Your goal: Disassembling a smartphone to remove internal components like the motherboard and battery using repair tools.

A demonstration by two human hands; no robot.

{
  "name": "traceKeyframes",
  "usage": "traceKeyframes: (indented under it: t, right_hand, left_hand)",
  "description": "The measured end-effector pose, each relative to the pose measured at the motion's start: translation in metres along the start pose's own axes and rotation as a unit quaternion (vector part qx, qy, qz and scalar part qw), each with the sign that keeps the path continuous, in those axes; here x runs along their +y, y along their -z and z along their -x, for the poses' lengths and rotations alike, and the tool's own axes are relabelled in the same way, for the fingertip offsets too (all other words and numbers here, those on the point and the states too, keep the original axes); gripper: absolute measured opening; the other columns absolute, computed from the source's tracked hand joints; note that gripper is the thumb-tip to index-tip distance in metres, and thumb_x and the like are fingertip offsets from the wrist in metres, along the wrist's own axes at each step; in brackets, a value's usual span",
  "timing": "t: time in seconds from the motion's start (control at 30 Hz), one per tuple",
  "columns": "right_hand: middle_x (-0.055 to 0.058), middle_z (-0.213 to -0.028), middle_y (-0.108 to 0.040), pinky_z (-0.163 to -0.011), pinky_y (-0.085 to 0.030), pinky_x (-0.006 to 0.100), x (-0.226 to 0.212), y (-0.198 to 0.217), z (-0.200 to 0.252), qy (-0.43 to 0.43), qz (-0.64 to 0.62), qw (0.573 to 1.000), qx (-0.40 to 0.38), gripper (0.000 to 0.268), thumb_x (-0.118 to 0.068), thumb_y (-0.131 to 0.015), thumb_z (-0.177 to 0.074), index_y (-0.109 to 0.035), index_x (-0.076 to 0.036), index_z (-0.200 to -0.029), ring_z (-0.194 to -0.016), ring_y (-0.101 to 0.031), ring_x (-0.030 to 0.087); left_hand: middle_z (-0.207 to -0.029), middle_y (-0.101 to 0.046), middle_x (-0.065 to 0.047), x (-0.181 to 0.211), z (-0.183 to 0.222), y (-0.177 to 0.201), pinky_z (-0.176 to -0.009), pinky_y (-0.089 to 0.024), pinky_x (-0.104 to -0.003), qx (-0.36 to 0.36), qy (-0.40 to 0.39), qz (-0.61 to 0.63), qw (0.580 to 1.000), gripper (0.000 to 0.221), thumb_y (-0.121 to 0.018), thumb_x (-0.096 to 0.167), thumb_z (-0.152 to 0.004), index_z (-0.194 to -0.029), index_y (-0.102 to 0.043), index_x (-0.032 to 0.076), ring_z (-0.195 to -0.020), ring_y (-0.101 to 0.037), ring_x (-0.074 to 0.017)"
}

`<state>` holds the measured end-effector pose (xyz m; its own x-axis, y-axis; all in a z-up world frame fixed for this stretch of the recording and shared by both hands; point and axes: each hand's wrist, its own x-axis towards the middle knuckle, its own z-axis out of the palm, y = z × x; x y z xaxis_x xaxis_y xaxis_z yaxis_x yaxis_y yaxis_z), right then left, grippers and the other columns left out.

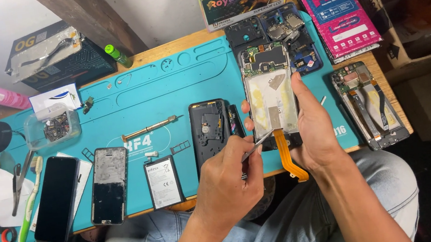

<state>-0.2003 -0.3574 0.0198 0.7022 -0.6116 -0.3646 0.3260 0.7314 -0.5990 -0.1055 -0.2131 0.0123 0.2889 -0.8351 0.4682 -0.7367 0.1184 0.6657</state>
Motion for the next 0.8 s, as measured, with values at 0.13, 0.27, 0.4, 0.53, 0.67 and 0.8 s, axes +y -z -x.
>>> traceKeyframes:
  t: [0.13, 0.27, 0.4, 0.53, 0.67, 0.8]
  right_hand:
    - [0.021, -0.102, -0.072, -0.051, -0.052, 0.043, 0.002, 0.001, -0.001, -0.007, 0.002, 1.000, -0.001, 0.071, -0.063, -0.037, -0.108, -0.065, -0.002, -0.131, -0.074, -0.068, 0.031]
    - [0.022, -0.103, -0.073, -0.050, -0.054, 0.045, 0.002, 0.000, -0.002, -0.011, 0.028, 0.999, 0.028, 0.073, -0.062, -0.035, -0.109, -0.065, -0.001, -0.133, -0.074, -0.069, 0.032]
    - [0.022, -0.102, -0.074, -0.050, -0.053, 0.044, 0.001, -0.002, -0.003, -0.015, 0.033, 0.998, 0.050, 0.073, -0.061, -0.034, -0.110, -0.066, -0.001, -0.133, -0.073, -0.068, 0.032]
    - [0.022, -0.101, -0.074, -0.051, -0.051, 0.044, 0.002, 0.000, -0.007, -0.017, 0.029, 0.998, 0.045, 0.072, -0.062, -0.032, -0.111, -0.066, -0.002, -0.132, -0.072, -0.066, 0.031]
    - [0.022, -0.101, -0.074, -0.051, -0.052, 0.043, 0.002, 0.001, -0.007, -0.011, 0.030, 0.999, 0.042, 0.072, -0.061, -0.035, -0.110, -0.066, -0.001, -0.133, -0.072, -0.067, 0.031]
    - [0.023, -0.102, -0.074, -0.049, -0.053, 0.044, -0.002, -0.001, -0.006, -0.019, 0.027, 0.997, 0.065, 0.072, -0.061, -0.035, -0.111, -0.066, 0.000, -0.135, -0.073, -0.068, 0.032]
  left_hand:
    - [-0.090, -0.075, -0.019, -0.003, 0.002, -0.002, -0.056, -0.059, -0.031, 0.007, -0.005, 0.007, 1.000, 0.014, -0.067, -0.002, -0.101, -0.100, -0.053, 0.001, -0.086, -0.084, -0.0275]
    - [-0.088, -0.072, -0.018, -0.006, 0.003, -0.004, -0.060, -0.062, -0.029, 0.011, -0.004, 0.024, 1.000, 0.014, -0.066, -0.003, -0.101, -0.098, -0.053, 0.000, -0.091, -0.084, -0.0284]
    - [-0.082, -0.068, -0.015, -0.008, 0.003, -0.008, -0.063, -0.065, -0.029, 0.018, -0.014, 0.035, 0.999, 0.015, -0.065, -0.004, -0.102, -0.098, -0.052, 0.001, -0.099, -0.085, -0.0298]
    - [-0.091, -0.072, -0.018, -0.011, 0.003, -0.010, -0.063, -0.064, -0.030, 0.022, -0.018, 0.046, 0.999, 0.015, -0.066, -0.004, -0.102, -0.097, -0.052, 0.000, -0.079, -0.080, -0.0271]
    - [-0.088, -0.070, -0.014, -0.013, 0.004, -0.012, -0.062, -0.063, -0.028, 0.029, -0.015, 0.060, 0.998, 0.016, -0.065, -0.003, -0.102, -0.097, -0.051, 0.000, -0.073, -0.076, -0.0234]
    - [-0.079, -0.064, -0.012, -0.012, 0.001, -0.013, -0.066, -0.064, -0.029, 0.029, -0.016, 0.077, 0.996, 0.018, -0.065, -0.003, -0.103, -0.094, -0.050, 0.001, -0.074, -0.077, -0.0237]
